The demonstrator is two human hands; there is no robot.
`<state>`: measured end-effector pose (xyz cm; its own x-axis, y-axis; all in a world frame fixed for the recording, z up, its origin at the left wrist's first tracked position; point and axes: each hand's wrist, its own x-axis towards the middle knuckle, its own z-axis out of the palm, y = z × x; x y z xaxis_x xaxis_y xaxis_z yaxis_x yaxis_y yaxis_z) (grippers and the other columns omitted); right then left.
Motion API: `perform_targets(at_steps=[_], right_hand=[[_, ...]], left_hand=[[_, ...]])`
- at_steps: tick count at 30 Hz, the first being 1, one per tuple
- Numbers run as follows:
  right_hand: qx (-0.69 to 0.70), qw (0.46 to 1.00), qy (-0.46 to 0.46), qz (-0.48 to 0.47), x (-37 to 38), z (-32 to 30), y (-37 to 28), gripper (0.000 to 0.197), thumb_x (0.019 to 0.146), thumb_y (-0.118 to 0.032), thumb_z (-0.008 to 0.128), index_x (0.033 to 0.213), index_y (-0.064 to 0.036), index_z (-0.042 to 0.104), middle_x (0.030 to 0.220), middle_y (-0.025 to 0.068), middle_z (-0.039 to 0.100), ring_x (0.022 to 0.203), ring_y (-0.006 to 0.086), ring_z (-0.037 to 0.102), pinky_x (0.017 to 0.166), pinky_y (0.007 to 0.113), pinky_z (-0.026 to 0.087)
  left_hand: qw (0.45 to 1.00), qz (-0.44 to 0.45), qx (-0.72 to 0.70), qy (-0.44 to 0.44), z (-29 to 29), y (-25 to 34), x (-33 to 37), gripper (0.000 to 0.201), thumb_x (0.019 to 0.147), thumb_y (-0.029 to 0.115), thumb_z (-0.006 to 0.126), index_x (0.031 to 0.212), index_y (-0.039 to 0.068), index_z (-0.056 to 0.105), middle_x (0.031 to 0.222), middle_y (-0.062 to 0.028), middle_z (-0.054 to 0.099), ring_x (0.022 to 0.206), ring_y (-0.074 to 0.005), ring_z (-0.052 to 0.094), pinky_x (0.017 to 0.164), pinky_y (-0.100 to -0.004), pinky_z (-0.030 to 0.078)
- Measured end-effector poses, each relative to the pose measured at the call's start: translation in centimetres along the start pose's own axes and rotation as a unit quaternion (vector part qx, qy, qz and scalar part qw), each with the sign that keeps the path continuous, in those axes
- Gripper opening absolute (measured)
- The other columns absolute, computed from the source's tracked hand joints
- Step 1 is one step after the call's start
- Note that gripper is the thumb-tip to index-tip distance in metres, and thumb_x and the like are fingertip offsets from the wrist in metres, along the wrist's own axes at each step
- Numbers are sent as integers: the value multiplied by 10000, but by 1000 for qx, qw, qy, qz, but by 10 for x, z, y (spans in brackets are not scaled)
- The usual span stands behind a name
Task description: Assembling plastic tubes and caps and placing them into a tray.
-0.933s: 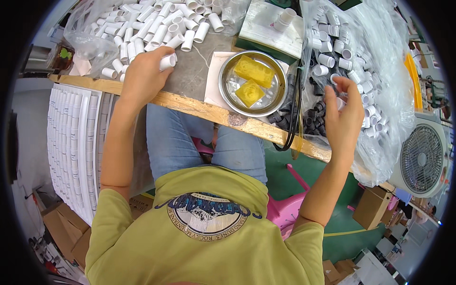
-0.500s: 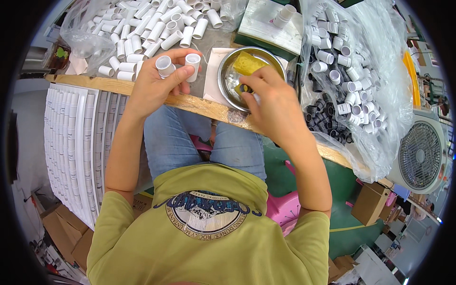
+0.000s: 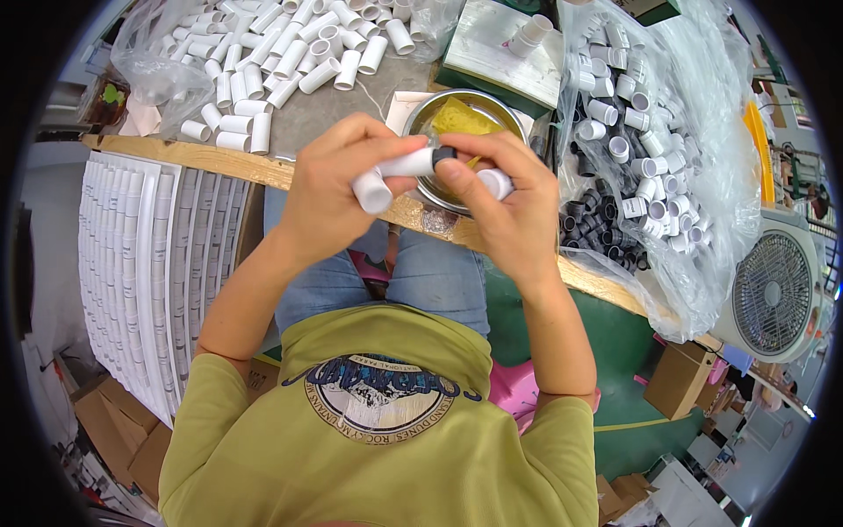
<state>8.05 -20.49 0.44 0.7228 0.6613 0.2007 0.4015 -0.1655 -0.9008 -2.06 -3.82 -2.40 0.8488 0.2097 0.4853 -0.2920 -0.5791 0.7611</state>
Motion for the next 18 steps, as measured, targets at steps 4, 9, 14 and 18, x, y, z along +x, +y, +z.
perform_targets(at_steps=[4, 9, 14, 18], right_hand=[[39, 999, -3, 34, 0, -7, 1, 188, 843, -116, 675, 993, -1, 670, 820, 16, 588, 715, 83, 503, 633, 210, 395], [559, 820, 73, 100, 13, -15, 7, 315, 892, -154, 495, 1120, 55, 556, 961, 125, 633, 880, 183, 577, 845, 303, 444], [656, 733, -27, 177, 14, -6, 13, 517, 904, -284, 325, 1230, 74, 506, 1268, 232, 538, 1144, 298, 538, 1033, 399, 363], [541, 818, -47, 188, 10, 10, 2, 494, 915, -285, 337, 1219, 58, 521, 1213, 177, 566, 1113, 251, 535, 1006, 347, 371]], left_hand=[[998, 41, 42, 31, 6, 10, 3, 375, 725, 26, 744, 1091, 70, 678, 814, -71, 563, 710, -172, 571, 595, -258, 443], [979, -115, -165, -40, 14, 18, 8, 343, 739, 23, 739, 1075, 34, 674, 796, -31, 546, 690, -110, 512, 600, -244, 413], [961, -150, -224, -59, 27, 25, 11, 343, 741, 22, 738, 1077, 18, 670, 798, -21, 544, 713, -96, 503, 621, -242, 408], [957, -147, -246, -48, 32, 23, 14, 334, 743, 26, 737, 1071, 21, 673, 833, -39, 567, 759, -110, 533, 657, -256, 431]])
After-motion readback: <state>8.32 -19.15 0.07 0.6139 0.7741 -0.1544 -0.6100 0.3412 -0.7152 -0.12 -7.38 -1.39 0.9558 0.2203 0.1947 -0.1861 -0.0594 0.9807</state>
